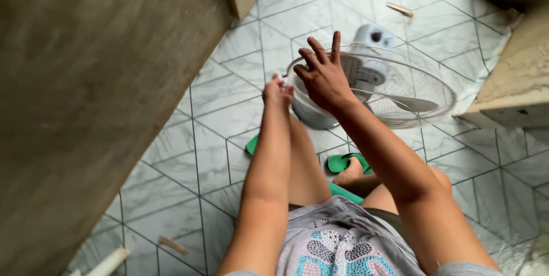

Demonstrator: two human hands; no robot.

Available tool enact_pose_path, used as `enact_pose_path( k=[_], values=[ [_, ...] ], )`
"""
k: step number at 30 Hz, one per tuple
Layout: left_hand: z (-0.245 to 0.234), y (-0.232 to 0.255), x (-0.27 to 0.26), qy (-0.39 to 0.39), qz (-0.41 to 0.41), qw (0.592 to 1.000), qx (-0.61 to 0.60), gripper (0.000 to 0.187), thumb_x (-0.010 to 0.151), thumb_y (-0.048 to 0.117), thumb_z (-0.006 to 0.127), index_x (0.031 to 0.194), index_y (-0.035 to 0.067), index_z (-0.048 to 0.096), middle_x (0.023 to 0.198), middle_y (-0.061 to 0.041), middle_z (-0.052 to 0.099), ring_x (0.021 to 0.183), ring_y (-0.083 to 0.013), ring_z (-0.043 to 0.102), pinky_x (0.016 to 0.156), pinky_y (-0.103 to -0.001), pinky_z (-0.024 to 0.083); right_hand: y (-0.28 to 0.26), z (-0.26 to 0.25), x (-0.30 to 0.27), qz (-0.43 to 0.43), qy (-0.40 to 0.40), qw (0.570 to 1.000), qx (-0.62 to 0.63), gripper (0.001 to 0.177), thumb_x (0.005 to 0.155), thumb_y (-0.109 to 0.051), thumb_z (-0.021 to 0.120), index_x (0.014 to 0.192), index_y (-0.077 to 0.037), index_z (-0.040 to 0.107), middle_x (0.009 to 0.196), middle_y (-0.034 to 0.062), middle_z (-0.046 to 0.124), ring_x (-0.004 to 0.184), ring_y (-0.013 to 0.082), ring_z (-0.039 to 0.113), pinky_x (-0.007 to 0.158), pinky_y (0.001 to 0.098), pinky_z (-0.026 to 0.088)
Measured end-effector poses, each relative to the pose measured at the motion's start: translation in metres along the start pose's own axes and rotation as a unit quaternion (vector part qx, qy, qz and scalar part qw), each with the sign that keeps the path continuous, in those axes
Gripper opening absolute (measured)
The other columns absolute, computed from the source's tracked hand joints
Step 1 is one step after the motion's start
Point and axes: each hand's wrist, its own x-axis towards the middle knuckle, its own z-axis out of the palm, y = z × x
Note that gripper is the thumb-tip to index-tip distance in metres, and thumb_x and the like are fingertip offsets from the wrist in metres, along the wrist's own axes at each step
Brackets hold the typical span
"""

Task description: The person reassembles a white electric fan by hand. They attach the front wire cage to the fan head, align it with the blades, and secure it by tightening the central knob. The fan remains on the tiled floor throughout.

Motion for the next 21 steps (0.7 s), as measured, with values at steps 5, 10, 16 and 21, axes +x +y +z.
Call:
enact_pose_path(
  k=[5, 10, 16, 21],
  values=[
    [-0.030, 0.044, 0.018, -0.058, 0.092, 0.992, 0.068, 0.039, 0.089, 0.006, 0.064, 0.127, 0.017, 0.066, 0.112, -0.003, 0.064, 0.099, -0.0181, 0.060, 0.076, -0.036, 0.049, -0.005, 0.071, 0.013, -0.053, -0.104, 0.985, -0.130, 0.022, 0.101, -0.027, 0.060, 0.101, -0.013, 0.077, 0.119, 0.0101, 0.064, 0.137, 0.0341, 0.047, 0.116, 0.0801, 0.010],
    [-0.063, -0.006, 0.030, -0.114, -0.016, 0.990, 0.086, 0.036, 0.095, 0.009, 0.060, 0.130, 0.014, 0.060, 0.114, -0.007, 0.062, 0.096, -0.0240, 0.062, 0.073, -0.037, 0.050, 0.004, 0.130, 0.049, -0.023, -0.349, 0.920, -0.175, 0.018, 0.095, -0.027, 0.066, 0.097, -0.016, 0.080, 0.113, 0.0085, 0.072, 0.123, 0.0325, 0.057, 0.104, 0.0578, 0.036],
    [-0.057, -0.055, 0.018, -0.156, 0.068, 0.952, 0.256, 0.037, 0.099, 0.019, 0.052, 0.136, 0.017, 0.060, 0.126, -0.001, 0.065, 0.098, -0.0142, 0.060, 0.071, -0.029, 0.050, 0.028, 0.137, 0.109, 0.043, -0.522, 0.851, -0.029, 0.020, 0.089, -0.028, 0.073, 0.102, -0.013, 0.076, 0.105, 0.0116, 0.076, 0.103, 0.0324, 0.069, 0.087, 0.0487, 0.054],
    [-0.035, -0.061, -0.003, -0.135, 0.006, 0.952, 0.274, 0.041, 0.099, 0.018, 0.052, 0.138, 0.022, 0.061, 0.124, -0.005, 0.063, 0.098, -0.0207, 0.058, 0.069, -0.034, 0.051, 0.024, 0.155, 0.118, 0.083, -0.574, 0.813, -0.050, 0.016, 0.087, -0.019, 0.074, 0.098, -0.011, 0.080, 0.102, 0.0134, 0.077, 0.095, 0.0318, 0.074, 0.079, 0.0438, 0.058]
  ],
)
